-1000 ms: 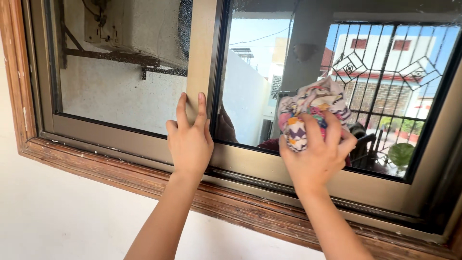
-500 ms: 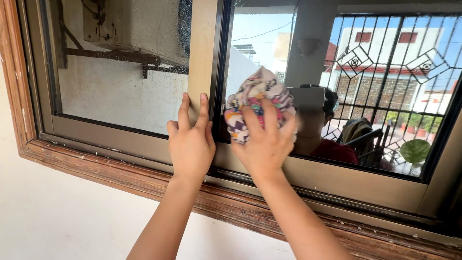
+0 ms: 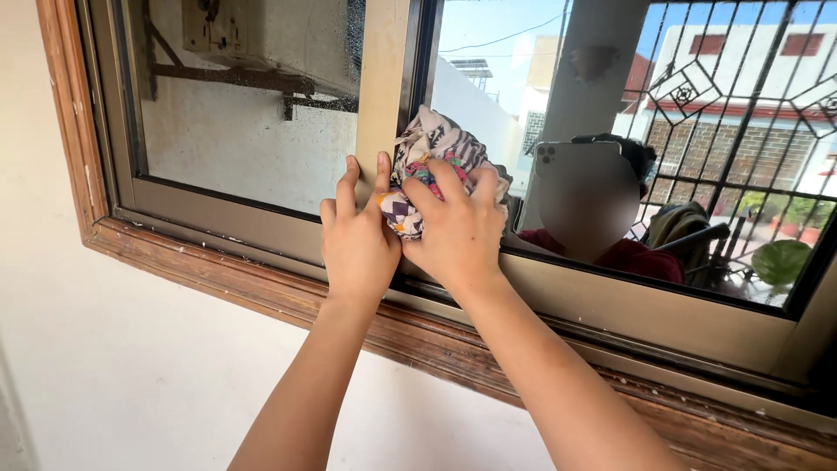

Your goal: The person wipes a sliding window pane and its frame using a patterned cloth. They move the cloth across the glass and along the frame edges, occasionally adjusting their grip and position to reach different areas.

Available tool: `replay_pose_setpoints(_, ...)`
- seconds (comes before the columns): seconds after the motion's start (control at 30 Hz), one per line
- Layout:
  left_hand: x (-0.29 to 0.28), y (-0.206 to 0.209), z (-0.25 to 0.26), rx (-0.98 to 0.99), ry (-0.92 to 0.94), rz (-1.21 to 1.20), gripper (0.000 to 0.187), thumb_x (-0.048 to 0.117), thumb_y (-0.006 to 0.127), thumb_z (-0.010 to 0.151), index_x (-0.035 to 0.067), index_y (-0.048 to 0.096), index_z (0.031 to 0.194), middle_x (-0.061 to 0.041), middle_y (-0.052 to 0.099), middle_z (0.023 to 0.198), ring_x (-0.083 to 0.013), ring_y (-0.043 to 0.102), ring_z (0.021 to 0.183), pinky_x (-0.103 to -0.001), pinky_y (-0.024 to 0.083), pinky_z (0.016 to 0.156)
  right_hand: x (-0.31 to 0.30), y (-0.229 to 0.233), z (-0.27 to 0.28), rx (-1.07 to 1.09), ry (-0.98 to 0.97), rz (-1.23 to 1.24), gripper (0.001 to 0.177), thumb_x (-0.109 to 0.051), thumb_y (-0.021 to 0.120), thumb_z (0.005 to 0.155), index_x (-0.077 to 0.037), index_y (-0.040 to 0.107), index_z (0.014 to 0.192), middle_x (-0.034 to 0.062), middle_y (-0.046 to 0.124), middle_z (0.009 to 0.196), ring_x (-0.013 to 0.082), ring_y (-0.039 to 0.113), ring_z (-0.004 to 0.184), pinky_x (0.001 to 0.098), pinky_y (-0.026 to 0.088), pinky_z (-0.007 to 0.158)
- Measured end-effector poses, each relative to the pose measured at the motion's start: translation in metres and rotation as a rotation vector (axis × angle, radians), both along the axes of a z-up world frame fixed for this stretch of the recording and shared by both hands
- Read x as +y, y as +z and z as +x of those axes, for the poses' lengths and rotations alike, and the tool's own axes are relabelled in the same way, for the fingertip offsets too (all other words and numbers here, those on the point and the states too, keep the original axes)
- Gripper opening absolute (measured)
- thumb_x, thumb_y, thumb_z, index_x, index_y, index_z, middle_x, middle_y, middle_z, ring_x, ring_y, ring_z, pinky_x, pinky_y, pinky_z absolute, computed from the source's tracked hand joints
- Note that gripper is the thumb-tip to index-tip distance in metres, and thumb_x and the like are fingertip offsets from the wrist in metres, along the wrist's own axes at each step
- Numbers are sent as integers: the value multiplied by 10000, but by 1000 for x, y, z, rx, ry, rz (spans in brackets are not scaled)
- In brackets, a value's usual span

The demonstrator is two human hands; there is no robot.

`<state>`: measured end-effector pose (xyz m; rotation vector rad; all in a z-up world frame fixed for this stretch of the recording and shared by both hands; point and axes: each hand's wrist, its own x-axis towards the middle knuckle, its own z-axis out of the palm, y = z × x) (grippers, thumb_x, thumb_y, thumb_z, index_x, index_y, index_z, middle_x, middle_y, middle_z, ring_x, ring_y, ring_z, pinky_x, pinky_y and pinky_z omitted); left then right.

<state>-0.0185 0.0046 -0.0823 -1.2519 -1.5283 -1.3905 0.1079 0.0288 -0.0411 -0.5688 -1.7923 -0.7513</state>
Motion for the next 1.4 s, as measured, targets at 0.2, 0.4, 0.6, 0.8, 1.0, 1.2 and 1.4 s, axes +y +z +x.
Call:
replay_pose_setpoints(0.2, -7, -9, 6, -4, -30, -27, 838, -27, 657, 777, 253, 493, 1549, -192, 409, 1574, -369, 535, 1046, -433, 514, 959, -2, 2, 15, -152, 56, -14, 529, -257, 883, 538, -294, 757, 1050, -40, 614, 1247, 428, 515, 1117, 508, 565, 669)
replay_pose_setpoints(0.4, -16, -16, 8, -43, -90, -103, 910, 56, 752, 666, 249, 462, 1506, -178, 353, 1574, -390, 502, 1115, -441, 501, 951, -5, 10, 40, -488, 53, -86, 543, -220, 867, 530, -319, 761, 1053, -65, 608, 1247, 391, 522, 1116, 496, 569, 686)
replay_pose_setpoints(0.6, -11, -24, 10, 20, -31, -39, 757, 29, 656, 900, 269, 429, 1581, -184, 354, 1583, -385, 499, 1210, -441, 507, 987, -20, 9, 66, -703, -91, -99, 482, -195, 854, 579, -312, 758, 1037, -81, 596, 1262, 376, 510, 1163, 466, 564, 716)
replay_pose_setpoints(0.8, -10, -38, 16, 35, 110, -48, 745, 71, 637, 919, 297, 402, 1588, -179, 357, 1600, -341, 470, 1280, -551, 336, 1109, -35, 10, 111, -755, -173, -83, 443, -227, 865, 573, -285, 776, 1004, -49, 589, 1284, 372, 502, 1159, 478, 542, 774)
replay_pose_setpoints(1.0, -9, -40, 16, -36, 119, -130, 756, 75, 623, 933, 347, 387, 1597, -168, 358, 1581, -306, 451, 1272, -538, 275, 1026, -47, 17, 164, -787, -232, -111, 571, -238, 888, 527, -303, 773, 1082, -43, 575, 1348, 404, 474, 1244, 522, 555, 753)
replay_pose_setpoints(1.2, -10, -41, 10, 14, 132, -108, 768, 91, 648, 926, 361, 399, 1600, -165, 398, 1549, -311, 468, 1217, -501, 298, 994, -57, 26, 199, -883, -400, -199, 692, -247, 913, 507, -341, 743, 1172, -59, 525, 1425, 387, 446, 1243, 543, 555, 804)
replay_pose_setpoints(1.4, -12, -44, 7, 46, 99, -62, 732, 96, 671, 922, 344, 460, 1578, -181, 431, 1497, -309, 471, 1234, -484, 302, 951, -50, 30, 206, -938, -361, -178, 694, -205, 904, 496, -382, 755, 1151, -84, 521, 1431, 381, 453, 1225, 501, 568, 784)
